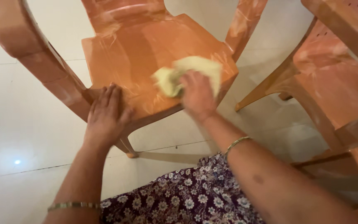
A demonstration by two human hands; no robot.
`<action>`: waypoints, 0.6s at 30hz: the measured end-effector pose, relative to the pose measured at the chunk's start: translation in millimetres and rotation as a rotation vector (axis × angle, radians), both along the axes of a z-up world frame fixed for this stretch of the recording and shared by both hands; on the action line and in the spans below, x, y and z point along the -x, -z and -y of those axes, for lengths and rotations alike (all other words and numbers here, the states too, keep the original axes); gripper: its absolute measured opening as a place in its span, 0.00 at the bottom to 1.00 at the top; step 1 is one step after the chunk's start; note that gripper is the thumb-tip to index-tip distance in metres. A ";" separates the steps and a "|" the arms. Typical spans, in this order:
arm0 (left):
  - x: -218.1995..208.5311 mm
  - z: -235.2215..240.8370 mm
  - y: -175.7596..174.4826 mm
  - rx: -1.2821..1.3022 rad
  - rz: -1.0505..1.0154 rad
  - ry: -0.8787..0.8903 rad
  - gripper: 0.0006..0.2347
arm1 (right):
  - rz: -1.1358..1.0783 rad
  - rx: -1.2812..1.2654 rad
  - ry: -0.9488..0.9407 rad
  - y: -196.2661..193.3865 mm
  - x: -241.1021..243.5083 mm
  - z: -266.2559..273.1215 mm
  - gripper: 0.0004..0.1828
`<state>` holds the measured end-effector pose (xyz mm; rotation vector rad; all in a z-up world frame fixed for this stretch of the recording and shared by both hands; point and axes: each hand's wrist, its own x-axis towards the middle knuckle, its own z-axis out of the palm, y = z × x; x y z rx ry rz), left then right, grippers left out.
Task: The person wipes down the seat, backrest, and armrests of several plastic chairs using a cloth.
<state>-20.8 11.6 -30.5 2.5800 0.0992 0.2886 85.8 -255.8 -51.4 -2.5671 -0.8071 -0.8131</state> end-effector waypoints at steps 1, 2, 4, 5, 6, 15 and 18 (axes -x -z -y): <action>8.5 2.6 0.9 -0.083 0.020 -0.004 0.36 | 0.074 0.006 0.132 -4.8 -5.4 14.7 0.12; 14.6 4.4 1.3 -0.167 0.039 -0.009 0.38 | 0.149 0.010 0.262 -8.5 -9.0 22.9 0.17; 17.5 6.2 0.8 -0.198 -0.016 -0.036 0.34 | -0.027 -0.104 0.374 -11.2 -4.3 20.7 0.18; 20.1 7.4 0.9 -0.212 -0.046 -0.049 0.32 | -0.117 -0.160 0.429 -13.1 2.6 16.2 0.19; 19.8 8.5 -0.3 -0.189 -0.062 -0.066 0.32 | -0.077 -0.173 0.378 -13.3 9.3 1.5 0.21; 28.0 18.3 -10.8 -0.201 -0.113 -0.149 0.29 | -0.504 -0.435 0.026 -6.1 40.9 -54.2 0.17; 25.6 24.9 -18.9 -0.237 -0.065 -0.155 0.27 | -0.147 -0.268 0.112 -20.3 0.4 4.3 0.15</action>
